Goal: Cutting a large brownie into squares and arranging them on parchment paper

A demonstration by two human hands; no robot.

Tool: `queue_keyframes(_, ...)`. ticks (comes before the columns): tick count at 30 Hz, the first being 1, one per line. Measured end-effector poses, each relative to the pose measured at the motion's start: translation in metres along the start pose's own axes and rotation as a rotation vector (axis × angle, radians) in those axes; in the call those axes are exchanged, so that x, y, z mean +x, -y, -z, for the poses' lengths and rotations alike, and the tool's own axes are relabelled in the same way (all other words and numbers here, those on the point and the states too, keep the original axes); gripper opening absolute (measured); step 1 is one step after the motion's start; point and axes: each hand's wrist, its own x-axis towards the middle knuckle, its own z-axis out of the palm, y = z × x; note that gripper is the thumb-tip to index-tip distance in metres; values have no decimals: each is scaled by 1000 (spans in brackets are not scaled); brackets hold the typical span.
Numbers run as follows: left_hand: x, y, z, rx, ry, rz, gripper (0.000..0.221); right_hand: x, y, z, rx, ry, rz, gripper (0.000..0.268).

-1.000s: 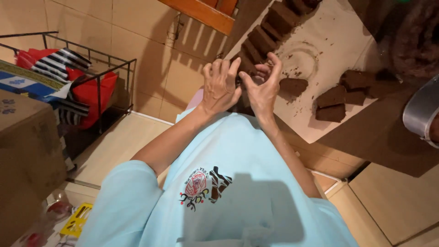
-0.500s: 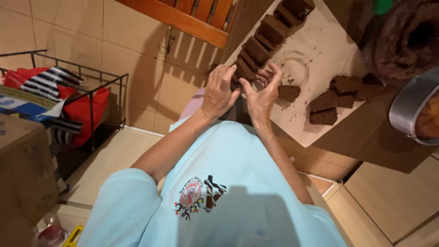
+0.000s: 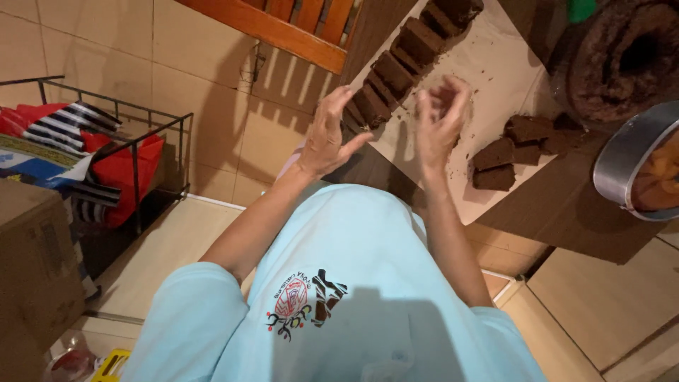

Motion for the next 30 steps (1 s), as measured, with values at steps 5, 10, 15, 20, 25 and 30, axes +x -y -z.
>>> queue_keyframes(5,43,-4,-2,-245,84,158,70,40,25,17,83,70,-163,35)
queue_keyframes(10,99,-6,-9,-347,125,251,54,57,10,12,138,88,-227,22)
queue_keyframes(15,120,2,-21,-191,187,249,47,62,25,10,-33,106,-313,26)
queue_keyframes(20,128,2,-30,-158,189,269,46,68,19,7,36,115,-383,33)
queue_keyframes(25,134,3,-39,-184,193,254,37,68,-6,9,160,96,-348,32)
queue_keyframes(30,126,1,-18,-185,211,299,35,49,24,23,198,168,-299,30)
